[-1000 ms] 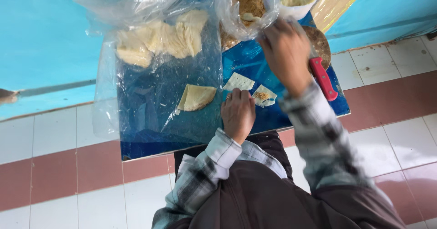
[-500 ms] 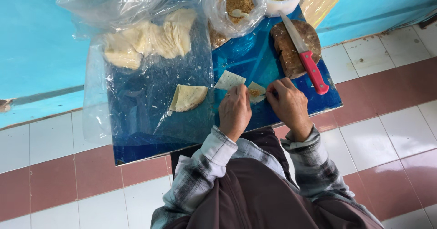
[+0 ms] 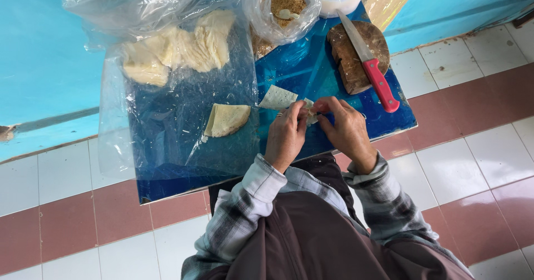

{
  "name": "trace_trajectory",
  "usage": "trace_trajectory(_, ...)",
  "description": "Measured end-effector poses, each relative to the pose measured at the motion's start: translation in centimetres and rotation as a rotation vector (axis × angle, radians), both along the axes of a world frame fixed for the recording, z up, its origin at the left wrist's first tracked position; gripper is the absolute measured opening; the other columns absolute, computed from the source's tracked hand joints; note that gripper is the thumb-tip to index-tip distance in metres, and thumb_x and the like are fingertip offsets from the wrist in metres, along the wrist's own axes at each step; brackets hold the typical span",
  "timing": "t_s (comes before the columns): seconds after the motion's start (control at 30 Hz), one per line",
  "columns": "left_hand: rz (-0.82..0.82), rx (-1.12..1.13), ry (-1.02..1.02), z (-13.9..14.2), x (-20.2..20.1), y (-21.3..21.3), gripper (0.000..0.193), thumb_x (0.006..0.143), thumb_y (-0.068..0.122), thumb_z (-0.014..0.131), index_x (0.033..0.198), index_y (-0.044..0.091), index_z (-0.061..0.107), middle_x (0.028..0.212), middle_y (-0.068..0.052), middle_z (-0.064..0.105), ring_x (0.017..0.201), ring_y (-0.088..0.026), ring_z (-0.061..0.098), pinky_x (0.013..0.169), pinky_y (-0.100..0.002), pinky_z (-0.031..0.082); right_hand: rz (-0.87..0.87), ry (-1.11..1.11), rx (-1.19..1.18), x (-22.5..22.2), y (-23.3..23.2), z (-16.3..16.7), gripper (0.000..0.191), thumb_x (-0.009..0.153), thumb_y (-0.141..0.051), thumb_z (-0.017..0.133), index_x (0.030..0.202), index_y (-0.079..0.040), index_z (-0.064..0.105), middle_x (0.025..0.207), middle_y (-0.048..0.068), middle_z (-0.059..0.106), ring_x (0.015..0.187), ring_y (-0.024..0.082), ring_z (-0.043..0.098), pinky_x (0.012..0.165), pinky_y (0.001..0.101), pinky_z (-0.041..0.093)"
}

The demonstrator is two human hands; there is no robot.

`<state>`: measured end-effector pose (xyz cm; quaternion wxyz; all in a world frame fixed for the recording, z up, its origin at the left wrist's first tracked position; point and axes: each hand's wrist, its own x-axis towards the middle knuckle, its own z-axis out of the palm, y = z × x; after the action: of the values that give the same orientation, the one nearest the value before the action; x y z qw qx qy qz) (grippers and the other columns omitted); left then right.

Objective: The person sits at a small table and folds triangular pieces of dough around a brown filling scooped from a plastic bag, pinching the edges closed and setting the folded pastries on the table. They repeat the folding process with dough pieces taken from a plastic-covered stack.

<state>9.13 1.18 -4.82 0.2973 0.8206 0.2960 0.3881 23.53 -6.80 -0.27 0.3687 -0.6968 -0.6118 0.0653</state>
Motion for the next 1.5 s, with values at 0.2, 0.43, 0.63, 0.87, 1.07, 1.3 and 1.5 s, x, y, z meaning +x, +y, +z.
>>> trace_trajectory(0.2, -0.099, 0.130, 0.082, 0.1, -1.3, 0.6, 0.037, 0.084, -0.004, 0.069, 0.118, 0.005, 0.060, 0.104, -0.015, 0.072, 0.099, -0.037, 0.068, 0.083, -0.045, 0.055, 0.186, 0.005, 0.049, 1.2, -0.2, -0.5, 0.035, 0.079, -0.009, 0.080, 0.112, -0.007, 0.070, 0.101, 0.009, 0.073, 0.096, 0.028, 0.071, 0.080, 0.0392, 0.057)
trace_trajectory(0.43, -0.096, 0.161, 0.113, -0.2, -0.4, 1.5, 0.026, 0.092, -0.003, 0.067, 0.116, 0.006, 0.062, 0.098, -0.013, 0.072, 0.092, -0.034, 0.070, 0.076, -0.043, 0.057, 0.235, -0.121, 0.189, 1.6, 0.6, -2.1, 0.020, 0.088, -0.003, 0.074, 0.107, -0.007, 0.073, 0.098, 0.005, 0.076, 0.092, 0.025, 0.070, 0.080, 0.0366, 0.057)
trace_trajectory(0.63, -0.081, 0.007, -0.016, 0.1, 0.3, 2.5, 0.021, 0.089, 0.000, 0.072, 0.107, 0.006, 0.063, 0.096, -0.011, 0.074, 0.089, -0.031, 0.073, 0.072, -0.041, 0.057, 0.177, -0.122, 0.128, 2.6, 2.3, -2.6, 0.012, 0.086, -0.013, 0.080, 0.098, -0.013, 0.077, 0.092, 0.002, 0.075, 0.084, 0.024, 0.065, 0.073, 0.0372, 0.053)
trace_trajectory(0.87, -0.057, -0.114, 0.020, -0.1, 1.1, 3.4, 0.026, 0.086, -0.004, 0.073, 0.107, 0.006, 0.062, 0.090, -0.010, 0.076, 0.082, -0.027, 0.076, 0.067, -0.038, 0.058, 0.235, -0.008, 0.056, 3.7, 4.1, -3.2, 0.015, 0.079, -0.018, 0.084, 0.091, -0.012, 0.077, 0.089, 0.004, 0.070, 0.085, 0.024, 0.060, 0.074, 0.0367, 0.050)
trace_trajectory(1.07, -0.111, -0.041, -0.002, -0.1, 0.9, 3.5, 0.024, 0.085, -0.006, 0.071, 0.105, 0.006, 0.063, 0.089, -0.010, 0.077, 0.081, -0.027, 0.076, 0.065, -0.038, 0.059, 0.103, 0.073, -0.021, 3.3, 3.3, -3.3, 0.015, 0.085, -0.019, 0.082, 0.097, -0.011, 0.077, 0.085, 0.006, 0.068, 0.073, 0.023, 0.066, 0.065, 0.0352, 0.052)
trace_trajectory(1.3, -0.078, -0.132, 0.052, -0.4, 1.2, 3.7, 0.022, 0.086, -0.001, 0.075, 0.103, 0.005, 0.063, 0.087, -0.010, 0.077, 0.080, -0.029, 0.076, 0.064, -0.039, 0.057, 0.206, -0.254, 0.169, 1.8, 0.9, -1.5, 0.028, 0.085, -0.018, 0.078, 0.112, -0.010, 0.077, 0.090, 0.006, 0.070, 0.080, 0.027, 0.065, 0.070, 0.0389, 0.054)
trace_trajectory(1.5, 0.060, -0.219, -0.070, 0.1, 1.6, 3.8, 0.035, 0.075, 0.003, 0.078, 0.104, 0.001, 0.058, 0.092, -0.017, 0.065, 0.069, -0.030, 0.071, 0.060, -0.037, 0.056, 0.190, -0.284, 0.188, 1.5, 1.9, -2.3, 0.011, 0.090, -0.009, 0.075, 0.100, -0.007, 0.074, 0.089, 0.007, 0.066, 0.084, 0.027, 0.063, 0.071, 0.0402, 0.053)
